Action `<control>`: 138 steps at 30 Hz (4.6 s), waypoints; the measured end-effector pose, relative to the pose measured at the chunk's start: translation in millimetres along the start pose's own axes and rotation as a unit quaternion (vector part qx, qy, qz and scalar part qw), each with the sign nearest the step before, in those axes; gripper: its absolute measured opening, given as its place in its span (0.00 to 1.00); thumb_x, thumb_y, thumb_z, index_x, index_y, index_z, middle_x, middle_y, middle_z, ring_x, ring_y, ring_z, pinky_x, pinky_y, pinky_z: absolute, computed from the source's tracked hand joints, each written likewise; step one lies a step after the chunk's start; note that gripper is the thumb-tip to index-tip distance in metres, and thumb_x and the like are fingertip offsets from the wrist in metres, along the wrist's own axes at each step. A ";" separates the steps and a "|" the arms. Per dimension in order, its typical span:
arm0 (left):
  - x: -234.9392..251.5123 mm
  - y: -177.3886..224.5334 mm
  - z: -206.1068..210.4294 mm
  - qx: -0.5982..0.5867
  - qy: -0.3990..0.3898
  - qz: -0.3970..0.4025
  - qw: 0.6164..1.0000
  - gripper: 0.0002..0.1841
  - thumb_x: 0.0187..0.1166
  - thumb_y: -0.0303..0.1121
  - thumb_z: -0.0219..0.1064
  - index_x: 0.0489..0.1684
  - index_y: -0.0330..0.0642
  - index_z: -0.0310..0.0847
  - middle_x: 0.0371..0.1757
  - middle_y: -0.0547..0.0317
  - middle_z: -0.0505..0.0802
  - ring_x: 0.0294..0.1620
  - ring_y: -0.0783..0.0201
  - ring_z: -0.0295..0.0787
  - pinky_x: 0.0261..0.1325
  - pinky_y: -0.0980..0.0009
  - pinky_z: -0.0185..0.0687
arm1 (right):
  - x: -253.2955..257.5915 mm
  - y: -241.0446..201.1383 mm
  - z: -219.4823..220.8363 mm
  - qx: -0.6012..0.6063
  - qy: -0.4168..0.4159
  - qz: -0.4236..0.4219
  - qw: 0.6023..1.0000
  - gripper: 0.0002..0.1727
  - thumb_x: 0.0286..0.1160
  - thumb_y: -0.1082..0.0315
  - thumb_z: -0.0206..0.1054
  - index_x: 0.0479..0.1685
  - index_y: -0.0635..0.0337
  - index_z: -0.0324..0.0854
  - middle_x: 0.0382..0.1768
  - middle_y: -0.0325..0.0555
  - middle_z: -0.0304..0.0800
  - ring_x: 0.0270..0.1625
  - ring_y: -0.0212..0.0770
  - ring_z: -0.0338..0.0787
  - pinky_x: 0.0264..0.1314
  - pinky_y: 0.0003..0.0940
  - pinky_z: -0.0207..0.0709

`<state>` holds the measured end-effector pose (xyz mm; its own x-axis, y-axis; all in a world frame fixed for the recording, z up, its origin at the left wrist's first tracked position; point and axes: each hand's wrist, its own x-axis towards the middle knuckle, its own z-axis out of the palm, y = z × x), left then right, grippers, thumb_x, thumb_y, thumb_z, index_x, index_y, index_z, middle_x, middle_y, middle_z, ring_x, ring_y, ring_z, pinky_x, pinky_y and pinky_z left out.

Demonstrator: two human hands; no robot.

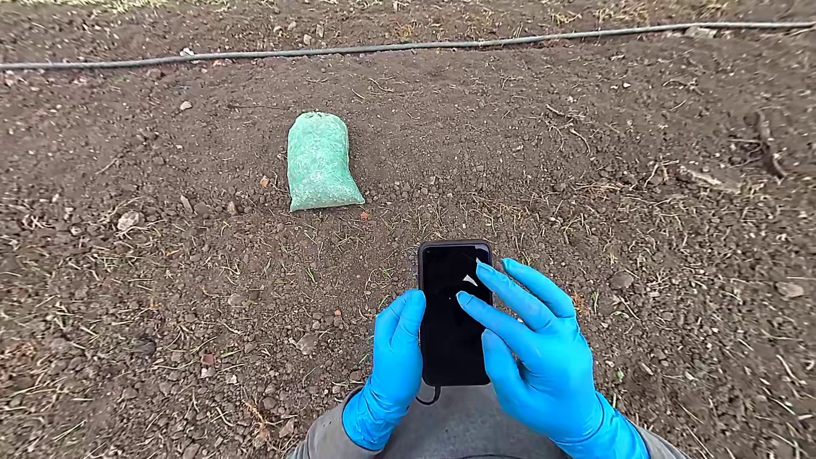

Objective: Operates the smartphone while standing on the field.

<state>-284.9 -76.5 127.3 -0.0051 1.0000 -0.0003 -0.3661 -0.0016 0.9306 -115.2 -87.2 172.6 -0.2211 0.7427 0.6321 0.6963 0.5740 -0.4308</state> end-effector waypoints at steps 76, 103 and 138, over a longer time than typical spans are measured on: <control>-2.0 -2.9 2.9 0.012 -0.004 -0.005 1.000 0.24 0.95 0.41 0.47 0.40 0.37 0.89 0.34 0.49 0.93 0.38 0.60 0.94 0.47 0.62 0.93 | -15.7 -3.7 10.7 -0.030 -0.076 -0.050 0.995 0.20 0.80 0.61 0.55 0.60 0.38 0.93 0.82 0.34 0.77 0.91 0.48 0.61 0.91 0.55 0.47; 2.1 -2.3 -11.3 -0.009 0.022 0.000 1.000 0.24 0.95 0.42 0.47 0.41 0.38 0.90 0.36 0.49 0.95 0.39 0.60 0.96 0.49 0.61 0.94 | -14.0 -2.2 8.9 0.017 -0.001 0.038 0.999 0.20 0.81 0.62 0.54 0.55 0.42 0.94 0.73 0.35 0.87 0.85 0.45 0.72 0.87 0.49 0.61; 9.7 0.0 -13.9 -0.010 0.032 -0.006 0.999 0.25 0.95 0.43 0.46 0.44 0.39 0.90 0.37 0.49 0.94 0.39 0.60 0.95 0.48 0.60 0.94 | -28.9 -2.8 13.4 0.012 -0.097 -0.057 0.994 0.18 0.78 0.62 0.56 0.55 0.39 0.92 0.78 0.31 0.83 0.87 0.43 0.69 0.89 0.47 0.55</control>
<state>-297.9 -66.8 122.2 -0.0599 0.9976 -0.0349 -0.3848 0.0092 0.9230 -120.0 -105.7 146.9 -0.4269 0.7230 0.5431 0.6424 0.6652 -0.3805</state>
